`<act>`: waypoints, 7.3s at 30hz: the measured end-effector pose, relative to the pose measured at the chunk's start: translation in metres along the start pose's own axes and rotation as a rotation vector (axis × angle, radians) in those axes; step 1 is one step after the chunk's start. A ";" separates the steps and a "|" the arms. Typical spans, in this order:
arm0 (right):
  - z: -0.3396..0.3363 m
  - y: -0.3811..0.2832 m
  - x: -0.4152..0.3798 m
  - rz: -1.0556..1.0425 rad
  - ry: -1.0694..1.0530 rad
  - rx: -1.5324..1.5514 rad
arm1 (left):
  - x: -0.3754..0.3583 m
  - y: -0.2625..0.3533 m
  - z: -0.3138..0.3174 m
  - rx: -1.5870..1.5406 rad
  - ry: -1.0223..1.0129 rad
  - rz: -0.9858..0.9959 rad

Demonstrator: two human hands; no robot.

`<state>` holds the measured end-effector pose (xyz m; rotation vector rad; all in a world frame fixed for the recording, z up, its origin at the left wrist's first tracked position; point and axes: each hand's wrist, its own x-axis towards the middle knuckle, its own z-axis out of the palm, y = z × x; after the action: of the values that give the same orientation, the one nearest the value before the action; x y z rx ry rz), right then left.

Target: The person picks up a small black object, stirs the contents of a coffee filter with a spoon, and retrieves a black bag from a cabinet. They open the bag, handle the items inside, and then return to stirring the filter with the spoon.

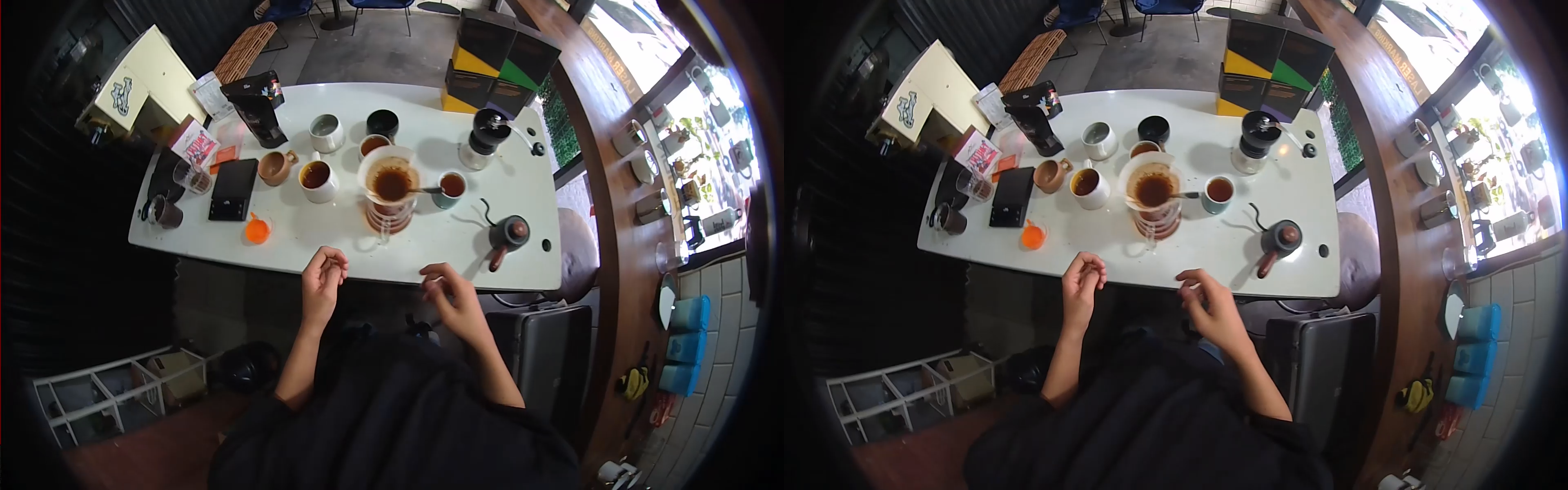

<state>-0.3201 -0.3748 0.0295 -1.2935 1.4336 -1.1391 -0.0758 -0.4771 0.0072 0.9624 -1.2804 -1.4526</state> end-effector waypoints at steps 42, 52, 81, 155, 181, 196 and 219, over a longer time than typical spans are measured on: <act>-0.021 -0.049 0.154 -0.521 0.226 -0.749 | 0.151 -0.105 0.027 0.357 -0.388 0.191; 0.001 -0.035 0.155 -0.373 0.260 -0.667 | 0.148 -0.102 0.035 0.276 -0.354 0.185; -0.004 -0.035 0.153 -0.345 0.248 -0.702 | 0.155 -0.141 0.028 0.274 -0.324 0.153; -0.005 -0.056 0.123 -0.390 0.219 -0.872 | 0.162 -0.145 0.028 0.184 -0.280 0.356; -0.020 -0.046 0.130 -0.562 0.137 -0.796 | 0.148 -0.111 0.044 -0.136 -0.312 0.175; -0.009 -0.046 0.137 -0.494 0.279 -0.900 | 0.162 -0.114 0.028 0.242 -0.324 0.386; -0.014 -0.057 0.128 -0.438 0.247 -0.728 | 0.168 -0.075 0.027 0.587 -0.387 0.416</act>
<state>-0.3324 -0.5035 0.0852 -2.1094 1.9058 -1.1152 -0.1545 -0.6318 -0.0587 0.7218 -2.1250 -0.9720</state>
